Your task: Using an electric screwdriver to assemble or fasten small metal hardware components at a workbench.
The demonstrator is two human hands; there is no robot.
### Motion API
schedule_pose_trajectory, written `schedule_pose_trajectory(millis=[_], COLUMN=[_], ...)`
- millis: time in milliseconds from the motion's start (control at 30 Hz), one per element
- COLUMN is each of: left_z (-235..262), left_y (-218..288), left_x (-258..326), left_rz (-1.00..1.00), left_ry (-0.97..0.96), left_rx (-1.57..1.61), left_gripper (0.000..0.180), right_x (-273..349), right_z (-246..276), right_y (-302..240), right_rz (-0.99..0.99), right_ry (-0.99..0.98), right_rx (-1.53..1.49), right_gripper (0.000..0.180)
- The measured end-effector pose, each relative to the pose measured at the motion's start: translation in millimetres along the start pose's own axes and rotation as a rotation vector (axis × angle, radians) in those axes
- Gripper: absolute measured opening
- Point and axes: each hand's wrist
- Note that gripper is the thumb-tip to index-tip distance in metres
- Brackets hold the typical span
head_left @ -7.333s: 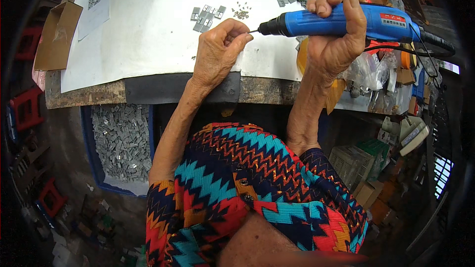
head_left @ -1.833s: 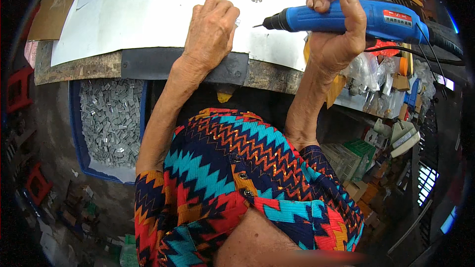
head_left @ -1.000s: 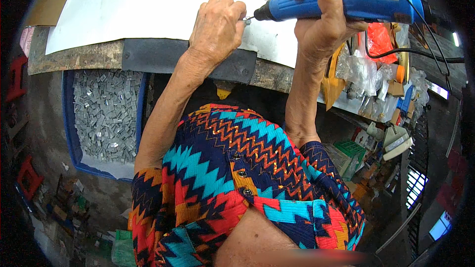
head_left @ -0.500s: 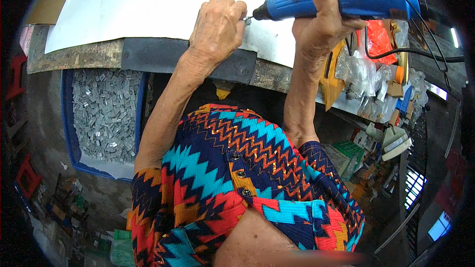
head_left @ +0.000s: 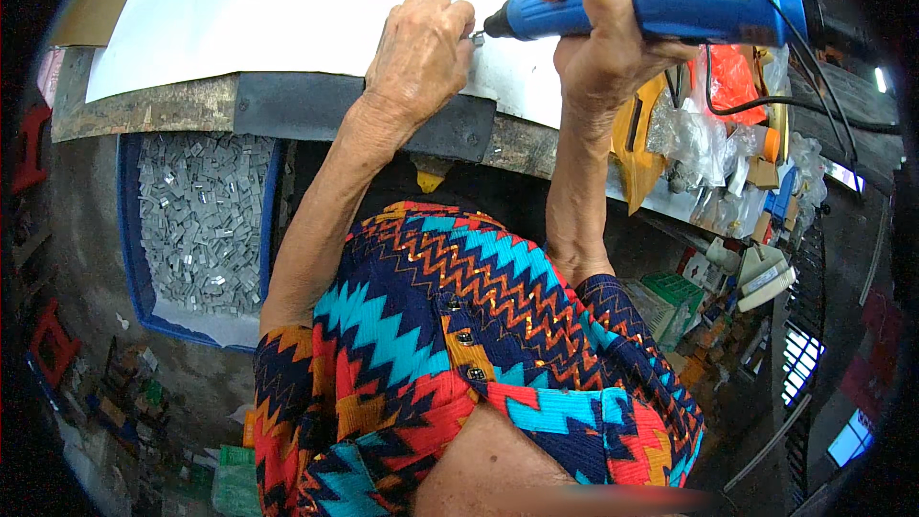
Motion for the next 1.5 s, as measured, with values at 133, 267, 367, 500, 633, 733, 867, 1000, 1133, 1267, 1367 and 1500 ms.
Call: schedule_pose_trajectory(millis=[133, 267, 367, 500, 633, 733, 867, 1000, 1133, 1267, 1367, 1500], left_z=[2, 2, 1, 0, 0, -1, 2, -1, 4, 3, -1, 0], left_y=[1, 0, 0, -3, -2, -3, -3, -4, -2, -2, -4, -2], left_x=[-1, -2, -1, 0, -1, 0, 0, 0, -2, -1, 1, 1], left_rz=[0.034, 0.026, 0.019, 0.042, 0.045, 0.047, 0.072, 0.049, 0.048, 0.049, 0.052, 0.076], left_ry=[-0.008, -0.001, 0.037, 0.015, 0.027, 0.023, 0.015, 0.014, -0.050, -0.054, 0.017, 0.011], left_rx=[-0.004, 0.007, 0.009, 0.024, 0.045, 0.043, 0.048, 0.042, 0.033, 0.030, 0.029, 0.022], left_gripper=[0.013, 0.008, 0.008, 0.010, 0.012, 0.012, 0.013, 0.013, 0.008, 0.008, 0.013, 0.011], right_x=[4, 1, -2, -2, -1, 2, 8, 12, 12, 12, 7, 5], right_z=[-2, -3, -2, 3, 12, 10, 5, 3, 10, 3, 8, 9], right_y=[8, 7, 3, 9, 14, 13, 9, 42, 17, 19, 20, 18], right_rz=[0.024, -0.009, -0.139, -0.096, -0.117, -0.058, -0.101, 0.298, 0.022, 0.038, 0.015, -0.048], right_ry=[0.088, 0.075, 0.078, -0.071, -0.093, -0.115, -0.017, 0.339, 0.043, 0.066, 0.001, -0.068], right_rx=[0.035, 0.048, 0.014, -0.127, -0.182, -0.198, -0.081, 0.283, 0.042, -0.059, -0.008, -0.076], right_gripper=[0.014, 0.016, 0.016, 0.017, 0.019, 0.021, 0.023, 0.022, 0.023, 0.020, 0.019, 0.016])
Point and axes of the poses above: each hand's wrist, its own x-axis away from the middle knuckle, its own z-axis out of the back of the hand, y = z × x, and after that the axes turned 15 degrees about -x, right-handed
